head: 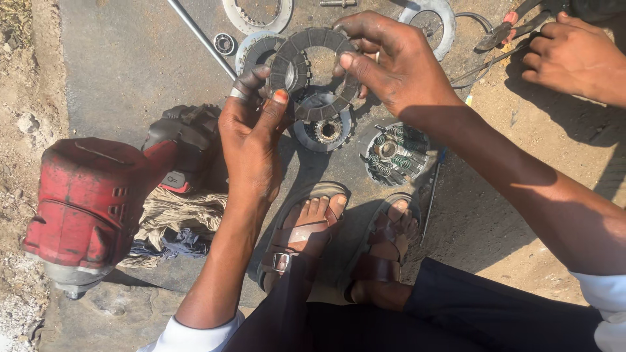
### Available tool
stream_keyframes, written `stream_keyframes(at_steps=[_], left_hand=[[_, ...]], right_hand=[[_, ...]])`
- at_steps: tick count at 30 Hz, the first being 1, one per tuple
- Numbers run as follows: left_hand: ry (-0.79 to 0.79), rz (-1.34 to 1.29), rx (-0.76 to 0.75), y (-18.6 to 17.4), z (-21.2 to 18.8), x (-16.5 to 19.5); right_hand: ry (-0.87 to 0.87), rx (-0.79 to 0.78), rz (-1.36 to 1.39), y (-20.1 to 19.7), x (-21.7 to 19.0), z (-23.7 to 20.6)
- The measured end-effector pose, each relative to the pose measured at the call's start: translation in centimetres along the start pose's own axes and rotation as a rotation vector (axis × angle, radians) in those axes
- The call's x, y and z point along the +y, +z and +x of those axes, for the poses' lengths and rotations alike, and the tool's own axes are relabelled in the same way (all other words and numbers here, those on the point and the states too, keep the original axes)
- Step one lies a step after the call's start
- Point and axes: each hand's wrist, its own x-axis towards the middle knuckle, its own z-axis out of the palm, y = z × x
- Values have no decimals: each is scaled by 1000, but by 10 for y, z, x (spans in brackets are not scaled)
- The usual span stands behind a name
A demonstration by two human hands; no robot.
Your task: The person assembles a motorcycle gearbox by hand, placing friction plates and steel plates into a hub, then fitting a gear and a pressure plate. The person arranges the parts on the floor and stacks them in sequence.
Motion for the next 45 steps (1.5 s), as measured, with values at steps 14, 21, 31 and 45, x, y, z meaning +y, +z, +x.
stream_keyframes(at_steps=[14, 21, 31, 45], left_hand=[[-175, 721, -177, -10, -54, 16], [-32, 589, -16, -19, -64, -42], [-97, 430, 74, -37, -52, -70], [-209, 558, -88, -52, -21, -50]], right_hand=[[591, -100, -59, 29, 17, -64], [662, 92, 63, 41, 39, -80], [493, 33, -43, 32, 44, -57], [455, 33, -86, 24, 52, -38]])
